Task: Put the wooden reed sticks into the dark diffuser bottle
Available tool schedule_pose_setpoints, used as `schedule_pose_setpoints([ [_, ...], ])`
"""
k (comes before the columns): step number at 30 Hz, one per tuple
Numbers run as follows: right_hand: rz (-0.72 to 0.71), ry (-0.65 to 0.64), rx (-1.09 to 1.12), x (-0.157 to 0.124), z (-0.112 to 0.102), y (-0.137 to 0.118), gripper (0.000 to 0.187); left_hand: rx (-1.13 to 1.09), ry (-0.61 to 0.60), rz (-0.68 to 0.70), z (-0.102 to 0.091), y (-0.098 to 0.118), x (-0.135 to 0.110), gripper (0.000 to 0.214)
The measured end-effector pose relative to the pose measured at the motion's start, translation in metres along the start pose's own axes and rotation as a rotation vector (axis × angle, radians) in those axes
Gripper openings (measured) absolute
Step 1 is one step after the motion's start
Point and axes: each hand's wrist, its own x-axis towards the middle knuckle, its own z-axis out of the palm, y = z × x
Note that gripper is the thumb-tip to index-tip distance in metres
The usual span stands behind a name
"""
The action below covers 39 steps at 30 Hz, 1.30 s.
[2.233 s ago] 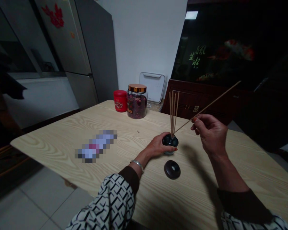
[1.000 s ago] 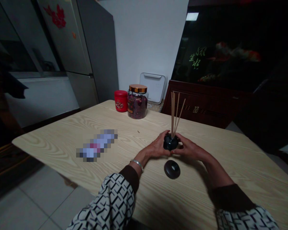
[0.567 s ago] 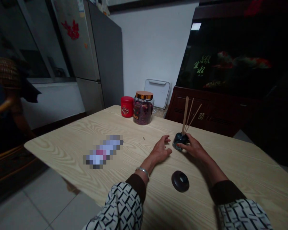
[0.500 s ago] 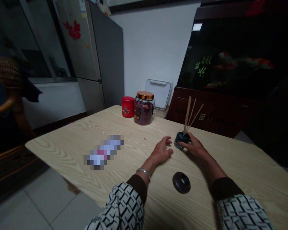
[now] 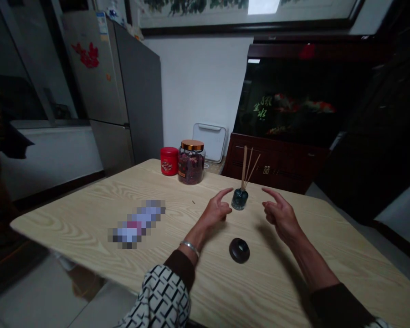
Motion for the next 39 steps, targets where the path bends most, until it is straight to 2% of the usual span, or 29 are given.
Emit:
schedule_pose_setpoints([
  [3,-0.033,-0.087,0.375,-0.005,-0.009,-0.065,0.07,-0.253,-0.121,0.105,0.018,0.058,-0.007,0.093],
  [7,-0.165,-0.163,0.553,-0.005,-0.021,-0.131,0.075,-0.487,-0.244,0.275,0.038,0.127,-0.014,0.093],
  [10,-0.268,-0.168,0.548,-0.003,-0.027,-0.159,0.072,-0.571,-0.285,0.378,0.046,0.159,-0.015,0.095],
  [13,-0.36,-0.123,0.513,-0.002,-0.029,-0.173,0.061,-0.617,-0.271,0.452,0.049,0.176,-0.015,0.094],
  [16,-0.405,-0.104,0.557,-0.003,-0.028,-0.174,0.056,-0.647,-0.252,0.472,0.049,0.177,-0.016,0.09],
  [20,-0.407,-0.207,0.644,-0.008,-0.023,-0.155,0.061,-0.66,-0.273,0.432,0.045,0.157,-0.017,0.088],
  [26,-0.299,-0.251,0.741,-0.01,-0.015,-0.118,0.075,-0.72,-0.337,0.366,0.037,0.118,-0.011,0.094],
  [33,-0.232,-0.275,0.887,-0.005,-0.012,-0.103,0.084,-0.731,-0.3,0.321,0.029,0.106,-0.006,0.093],
  [37,-0.196,-0.279,0.893,-0.003,-0.013,-0.09,0.082,-0.753,-0.32,0.317,0.023,0.096,-0.005,0.096],
  [39,-0.15,-0.258,0.849,0.001,-0.014,-0.079,0.075,-0.764,-0.288,0.292,0.019,0.085,-0.003,0.095],
])
